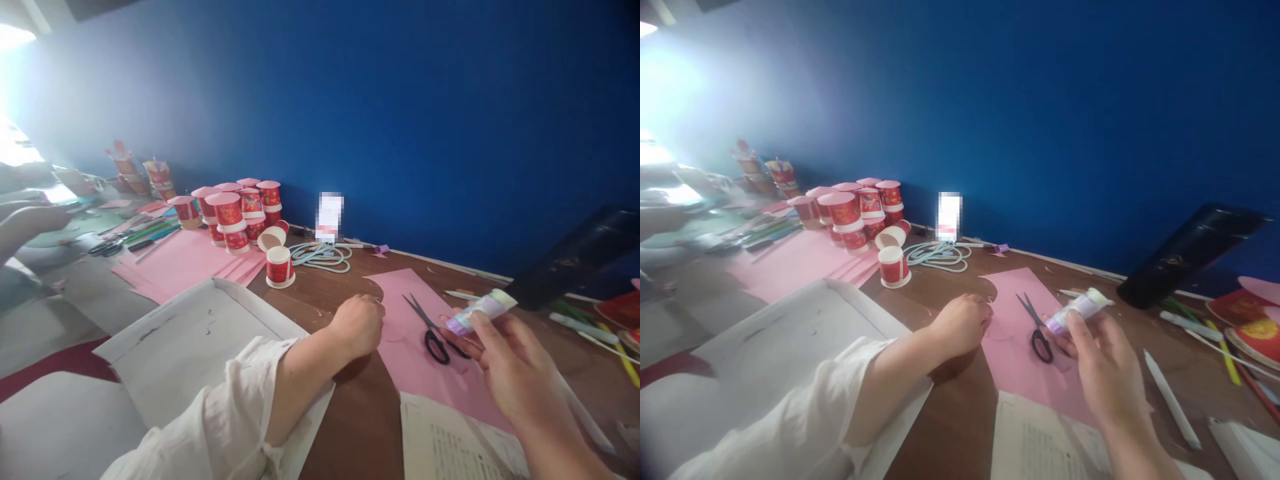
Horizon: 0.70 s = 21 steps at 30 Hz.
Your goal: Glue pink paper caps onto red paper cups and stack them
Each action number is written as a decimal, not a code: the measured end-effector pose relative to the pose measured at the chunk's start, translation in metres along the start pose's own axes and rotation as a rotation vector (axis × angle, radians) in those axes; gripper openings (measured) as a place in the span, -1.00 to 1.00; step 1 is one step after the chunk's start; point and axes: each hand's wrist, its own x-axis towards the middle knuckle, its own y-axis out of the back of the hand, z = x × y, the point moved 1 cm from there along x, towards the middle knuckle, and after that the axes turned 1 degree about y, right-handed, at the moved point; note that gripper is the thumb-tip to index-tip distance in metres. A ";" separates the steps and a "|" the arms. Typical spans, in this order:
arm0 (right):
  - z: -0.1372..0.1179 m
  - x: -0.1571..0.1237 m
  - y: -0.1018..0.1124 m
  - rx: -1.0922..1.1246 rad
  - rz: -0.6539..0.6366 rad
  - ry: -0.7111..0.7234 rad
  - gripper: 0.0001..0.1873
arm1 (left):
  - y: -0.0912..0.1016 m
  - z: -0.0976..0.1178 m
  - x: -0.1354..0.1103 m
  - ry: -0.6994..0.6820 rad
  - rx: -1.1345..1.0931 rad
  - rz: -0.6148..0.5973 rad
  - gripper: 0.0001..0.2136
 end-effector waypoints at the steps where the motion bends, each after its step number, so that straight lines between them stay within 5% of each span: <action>1: -0.001 -0.002 -0.003 0.180 -0.057 -0.083 -0.60 | 0.001 0.001 0.000 -0.003 0.015 -0.036 -0.82; 5: -0.007 -0.013 -0.009 0.486 -0.263 -0.306 -0.64 | 0.007 0.003 -0.001 -0.027 0.054 -0.112 -0.83; 11: -0.015 -0.025 -0.021 0.526 -0.424 -0.396 -0.70 | 0.009 0.002 0.001 -0.002 0.008 -0.104 -0.82; 21: -0.010 -0.026 -0.033 0.505 -0.442 -0.407 -0.74 | 0.016 0.008 -0.006 -0.014 -0.027 -0.078 -0.83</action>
